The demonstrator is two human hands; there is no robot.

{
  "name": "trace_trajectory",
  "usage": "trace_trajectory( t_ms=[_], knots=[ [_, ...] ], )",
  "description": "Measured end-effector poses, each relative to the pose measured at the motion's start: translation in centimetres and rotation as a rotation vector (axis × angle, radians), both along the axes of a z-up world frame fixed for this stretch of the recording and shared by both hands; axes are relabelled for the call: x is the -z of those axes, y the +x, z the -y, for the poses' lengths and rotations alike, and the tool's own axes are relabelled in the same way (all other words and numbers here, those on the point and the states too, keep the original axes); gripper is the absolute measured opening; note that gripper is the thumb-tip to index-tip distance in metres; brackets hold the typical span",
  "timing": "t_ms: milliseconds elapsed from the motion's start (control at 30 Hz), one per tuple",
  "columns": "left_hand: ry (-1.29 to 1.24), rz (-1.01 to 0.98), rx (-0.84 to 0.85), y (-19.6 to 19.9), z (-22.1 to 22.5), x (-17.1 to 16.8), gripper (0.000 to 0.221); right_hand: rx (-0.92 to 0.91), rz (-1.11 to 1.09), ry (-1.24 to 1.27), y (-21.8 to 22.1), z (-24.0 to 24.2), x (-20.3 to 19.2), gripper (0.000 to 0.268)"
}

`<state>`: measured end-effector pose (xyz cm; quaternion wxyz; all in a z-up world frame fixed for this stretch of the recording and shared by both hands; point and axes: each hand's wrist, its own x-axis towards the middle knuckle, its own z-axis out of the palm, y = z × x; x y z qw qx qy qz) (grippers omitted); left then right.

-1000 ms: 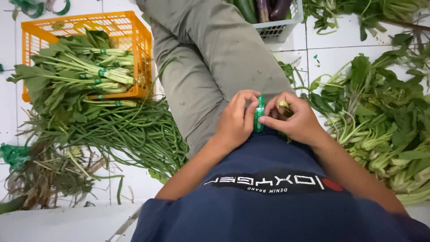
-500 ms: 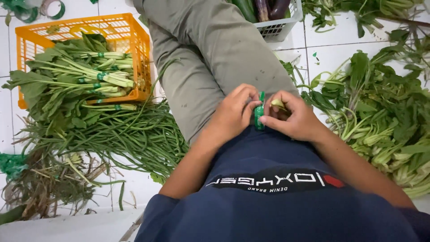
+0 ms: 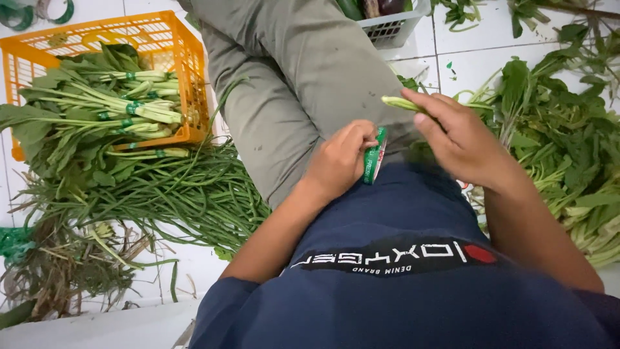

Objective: Bundling green leafy vegetables using green adhesive tape and scissors for retail sale.

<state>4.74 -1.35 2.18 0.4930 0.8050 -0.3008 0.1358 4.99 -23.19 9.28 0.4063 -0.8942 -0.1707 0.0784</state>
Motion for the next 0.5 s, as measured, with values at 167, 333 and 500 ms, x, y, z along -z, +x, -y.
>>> trace_trajectory(
  t_ms=[167,333,500],
  knots=[
    [0.049,0.087,-0.05,0.3,0.3,0.1,0.025,0.065,0.018,-0.028,-0.2,0.0,0.8,0.041],
    [0.123,0.156,-0.108,0.3,0.6,0.5,0.024,0.099,0.002,0.052,-0.1,-0.4,1.4,0.026],
    [0.162,0.228,-0.181,0.3,0.8,-0.4,0.015,-0.005,0.101,0.044,0.2,-1.2,0.5,0.028]
  ],
)
